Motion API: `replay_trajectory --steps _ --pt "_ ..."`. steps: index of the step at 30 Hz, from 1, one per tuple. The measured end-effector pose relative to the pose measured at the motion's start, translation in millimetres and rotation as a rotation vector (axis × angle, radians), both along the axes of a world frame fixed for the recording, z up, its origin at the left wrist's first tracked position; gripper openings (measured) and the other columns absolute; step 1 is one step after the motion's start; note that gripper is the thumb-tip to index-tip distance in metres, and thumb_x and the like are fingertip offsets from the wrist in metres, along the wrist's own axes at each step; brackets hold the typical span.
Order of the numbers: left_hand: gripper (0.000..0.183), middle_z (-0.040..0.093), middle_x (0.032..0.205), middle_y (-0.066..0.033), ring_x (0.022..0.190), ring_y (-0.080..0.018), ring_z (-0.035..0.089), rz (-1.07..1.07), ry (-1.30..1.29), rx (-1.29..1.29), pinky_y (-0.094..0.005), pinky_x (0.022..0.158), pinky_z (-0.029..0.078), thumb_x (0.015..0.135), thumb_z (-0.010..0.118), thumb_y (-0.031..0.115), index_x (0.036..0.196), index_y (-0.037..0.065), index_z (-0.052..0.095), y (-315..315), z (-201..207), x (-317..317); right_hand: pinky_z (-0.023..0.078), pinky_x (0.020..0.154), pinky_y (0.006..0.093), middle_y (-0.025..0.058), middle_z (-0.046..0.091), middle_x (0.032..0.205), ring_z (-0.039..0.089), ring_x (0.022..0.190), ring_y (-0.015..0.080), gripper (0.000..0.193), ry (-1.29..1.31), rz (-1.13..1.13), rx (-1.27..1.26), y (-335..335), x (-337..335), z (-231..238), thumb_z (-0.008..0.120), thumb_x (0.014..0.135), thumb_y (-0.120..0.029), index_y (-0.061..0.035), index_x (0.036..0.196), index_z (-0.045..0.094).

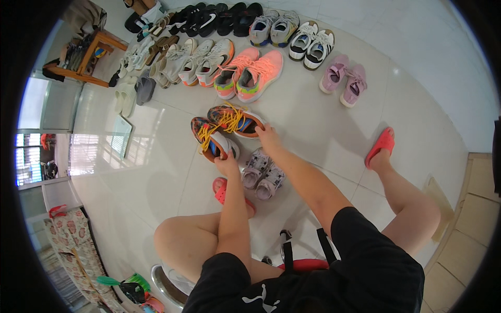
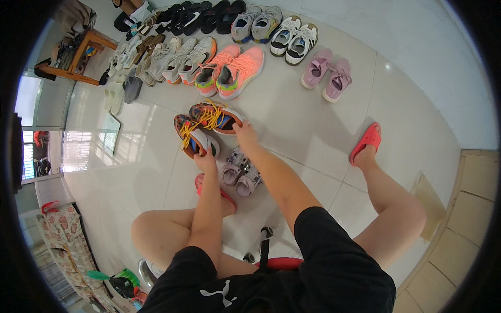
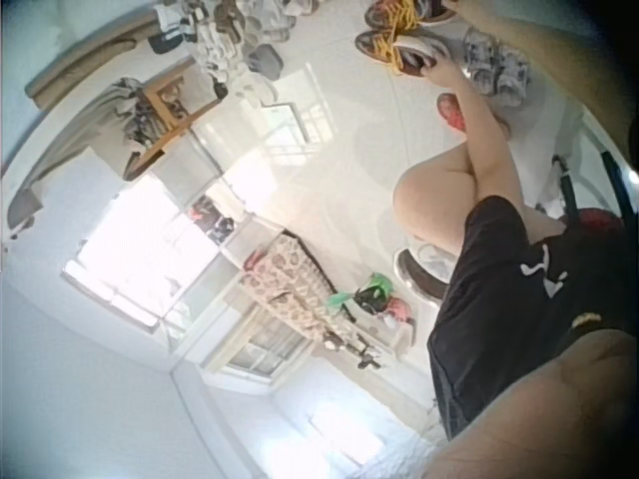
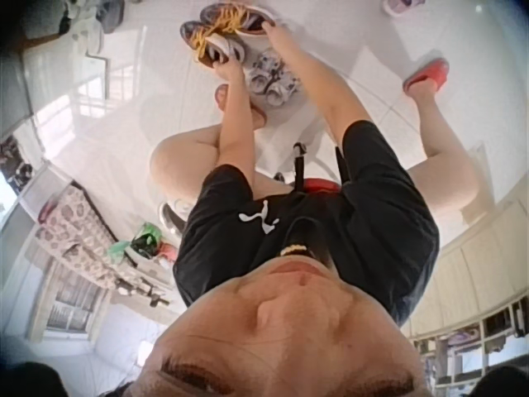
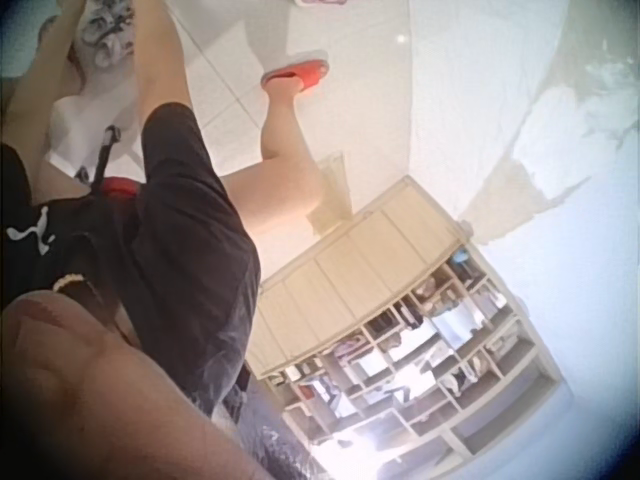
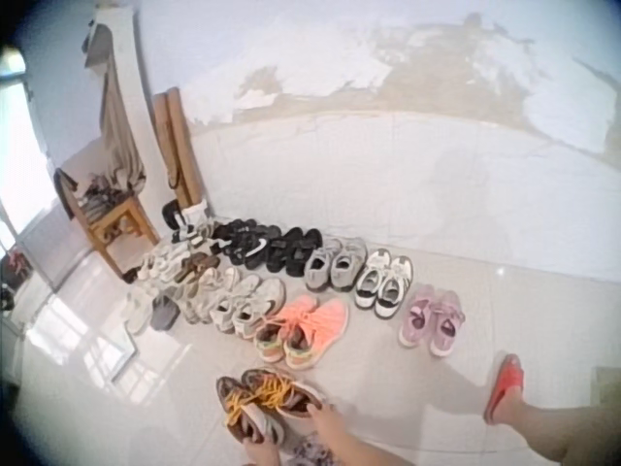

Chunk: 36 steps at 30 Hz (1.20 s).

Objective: The person holds a metal basin containing soil, places it on the floor, and uses a purple cloth to wipe spilled soil from the tiled floor near a row of shoes.

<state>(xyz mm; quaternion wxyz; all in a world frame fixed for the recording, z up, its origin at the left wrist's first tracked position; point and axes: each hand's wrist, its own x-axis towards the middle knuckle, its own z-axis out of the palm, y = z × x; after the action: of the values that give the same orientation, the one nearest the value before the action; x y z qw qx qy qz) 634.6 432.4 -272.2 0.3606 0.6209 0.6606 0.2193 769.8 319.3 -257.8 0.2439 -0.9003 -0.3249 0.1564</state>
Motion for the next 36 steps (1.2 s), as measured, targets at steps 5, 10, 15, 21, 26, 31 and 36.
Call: replay_trajectory --steps 5,10,15,21,26,31,36 --pt "0.039 0.066 0.091 -0.0178 0.081 -0.0319 0.064 0.087 -0.104 0.119 -0.0410 0.074 0.049 0.080 0.078 0.026 0.095 -0.004 0.058 -37 33 -2 0.052 0.084 0.0463 0.0204 0.051 0.117 0.056 0.106 0.0389 0.027 0.075 -0.015 0.007 -17 5 -12 0.065 0.081 -0.005 -0.0075 0.106 0.054" --pt "0.033 0.062 0.085 -0.0166 0.074 -0.0306 0.060 0.098 -0.121 0.209 -0.0390 0.069 0.048 0.084 0.075 0.024 0.088 -0.003 0.056 -77 56 12 0.047 0.088 0.0472 0.0223 0.051 0.120 0.054 0.107 0.0404 0.036 -0.024 -0.331 0.401 -100 -44 -20 0.074 0.077 -0.008 -0.0030 0.108 0.057" --pt "0.027 0.054 0.082 -0.0084 0.075 -0.0183 0.057 -0.216 -0.291 0.366 -0.0320 0.066 0.048 0.084 0.076 0.016 0.089 0.001 0.054 -102 51 24 0.045 0.092 0.0453 0.0259 0.048 0.122 0.052 0.110 0.0423 0.030 -0.094 -0.758 0.431 -159 -95 -10 0.072 0.082 -0.009 -0.0048 0.108 0.058" --pt "0.028 0.057 0.089 -0.0133 0.080 -0.0314 0.059 -0.704 -0.324 0.406 -0.0368 0.070 0.048 0.081 0.076 0.017 0.093 0.001 0.057 -117 60 61 0.044 0.095 0.0460 0.0281 0.045 0.129 0.048 0.119 0.0455 0.034 -0.105 -0.895 0.160 -186 -83 -5 0.076 0.078 -0.013 -0.0097 0.109 0.060" --pt "0.028 0.060 0.112 -0.0202 0.096 -0.0422 0.060 -0.928 -0.132 0.301 -0.0483 0.076 0.049 0.080 0.074 0.016 0.097 0.005 0.055 -107 59 110 0.042 0.098 0.0491 0.0324 0.046 0.131 0.047 0.119 0.0473 0.038 -0.092 -0.797 0.106 -190 -60 -10 0.076 0.079 -0.021 -0.0117 0.111 0.060" --pt "0.048 0.046 0.137 -0.0216 0.115 -0.0432 0.053 -1.021 -0.044 0.350 -0.0466 0.092 0.046 0.079 0.074 0.010 0.123 0.009 0.055 -69 35 150 0.043 0.098 0.0486 0.0336 0.048 0.128 0.050 0.115 0.0481 0.037 0.021 -0.809 0.297 -150 -9 -5 0.076 0.078 -0.018 -0.0106 0.112 0.062" --pt "0.081 0.006 0.157 -0.0296 0.140 -0.0471 0.028 -1.019 -0.064 0.150 -0.0455 0.108 0.037 0.077 0.071 0.004 0.149 0.016 0.035 -64 18 154 0.043 0.101 0.0461 0.0354 0.041 0.137 0.047 0.122 0.0489 0.041 -0.052 -0.744 0.167 -123 21 -19 0.073 0.079 -0.015 -0.0159 0.119 0.062"
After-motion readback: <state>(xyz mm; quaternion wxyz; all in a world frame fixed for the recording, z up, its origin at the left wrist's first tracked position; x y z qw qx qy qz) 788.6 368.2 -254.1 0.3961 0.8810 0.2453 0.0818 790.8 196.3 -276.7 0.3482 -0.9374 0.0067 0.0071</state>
